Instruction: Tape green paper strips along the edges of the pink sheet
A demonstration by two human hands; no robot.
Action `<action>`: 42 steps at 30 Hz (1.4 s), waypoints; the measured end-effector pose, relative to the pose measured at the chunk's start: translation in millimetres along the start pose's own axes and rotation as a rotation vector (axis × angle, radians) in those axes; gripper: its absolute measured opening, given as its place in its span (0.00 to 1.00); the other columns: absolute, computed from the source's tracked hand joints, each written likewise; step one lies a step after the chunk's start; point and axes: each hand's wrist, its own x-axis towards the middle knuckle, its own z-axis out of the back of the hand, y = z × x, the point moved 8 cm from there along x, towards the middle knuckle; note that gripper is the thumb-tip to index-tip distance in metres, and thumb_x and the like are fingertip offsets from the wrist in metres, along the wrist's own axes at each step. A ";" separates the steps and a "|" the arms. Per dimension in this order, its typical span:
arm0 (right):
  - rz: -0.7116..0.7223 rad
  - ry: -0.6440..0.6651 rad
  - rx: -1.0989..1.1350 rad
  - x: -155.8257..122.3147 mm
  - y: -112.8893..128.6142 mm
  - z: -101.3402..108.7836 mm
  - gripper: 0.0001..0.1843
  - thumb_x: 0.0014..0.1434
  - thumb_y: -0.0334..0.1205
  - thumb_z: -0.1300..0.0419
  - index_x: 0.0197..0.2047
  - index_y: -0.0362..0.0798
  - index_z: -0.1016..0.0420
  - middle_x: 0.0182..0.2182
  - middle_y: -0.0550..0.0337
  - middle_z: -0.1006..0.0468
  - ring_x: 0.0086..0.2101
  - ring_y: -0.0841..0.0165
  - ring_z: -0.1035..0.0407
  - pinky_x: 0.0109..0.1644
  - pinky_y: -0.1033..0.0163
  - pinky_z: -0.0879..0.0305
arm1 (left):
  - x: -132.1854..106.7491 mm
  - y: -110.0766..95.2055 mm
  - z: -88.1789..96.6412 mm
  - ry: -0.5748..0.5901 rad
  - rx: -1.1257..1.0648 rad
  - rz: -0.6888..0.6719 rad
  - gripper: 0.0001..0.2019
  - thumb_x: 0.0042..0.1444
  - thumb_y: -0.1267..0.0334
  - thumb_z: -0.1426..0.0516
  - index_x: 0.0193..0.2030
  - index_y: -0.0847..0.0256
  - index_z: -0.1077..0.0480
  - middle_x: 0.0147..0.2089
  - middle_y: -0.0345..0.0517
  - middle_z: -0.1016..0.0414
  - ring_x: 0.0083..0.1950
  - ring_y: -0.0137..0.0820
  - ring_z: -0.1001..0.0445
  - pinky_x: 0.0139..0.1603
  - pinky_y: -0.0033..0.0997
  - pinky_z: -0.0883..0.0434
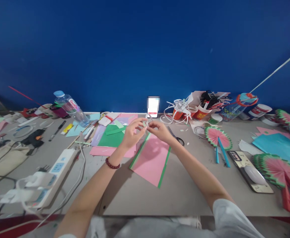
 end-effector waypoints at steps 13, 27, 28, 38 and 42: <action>-0.039 -0.060 0.011 -0.4 -5.5 2.6 0.16 0.54 0.53 0.41 0.30 0.48 0.28 0.26 0.61 0.27 0.27 0.70 0.36 0.34 0.63 0.38 | -2.2 -1.4 -1.6 -0.050 0.129 -0.066 0.05 0.57 0.64 0.45 0.31 0.59 0.32 0.49 0.50 0.26 0.49 0.34 0.27 0.45 0.34 0.28; -0.069 -0.111 -0.045 -1.4 -16.2 3.5 0.13 0.55 0.52 0.41 0.32 0.50 0.29 0.21 0.62 0.26 0.24 0.68 0.30 0.34 0.62 0.35 | -3.1 3.8 -7.8 0.002 0.116 -0.002 0.04 0.57 0.64 0.45 0.31 0.59 0.32 0.45 0.48 0.27 0.48 0.35 0.28 0.50 0.36 0.31; -0.074 -0.117 -0.052 -1.7 -16.1 4.0 0.13 0.55 0.51 0.41 0.33 0.50 0.30 0.21 0.63 0.26 0.25 0.67 0.29 0.34 0.61 0.35 | -3.5 3.3 -8.7 0.008 0.116 -0.004 0.04 0.57 0.64 0.45 0.32 0.59 0.31 0.45 0.48 0.27 0.47 0.34 0.28 0.48 0.35 0.30; -0.089 -0.080 0.040 -2.9 -21.6 1.1 0.17 0.55 0.52 0.41 0.43 0.51 0.33 0.20 0.67 0.28 0.19 0.71 0.33 0.27 0.65 0.35 | -4.4 9.0 -8.8 0.000 -0.026 0.105 0.08 0.57 0.59 0.44 0.31 0.60 0.31 0.45 0.49 0.28 0.42 0.31 0.27 0.40 0.29 0.29; -0.113 -0.054 0.061 -4.0 -21.9 -2.0 0.13 0.54 0.49 0.40 0.38 0.50 0.34 0.21 0.66 0.26 0.18 0.73 0.34 0.25 0.66 0.37 | -3.3 15.2 -5.1 -0.037 -0.139 0.190 0.08 0.56 0.59 0.43 0.31 0.61 0.31 0.41 0.47 0.27 0.40 0.30 0.28 0.39 0.28 0.31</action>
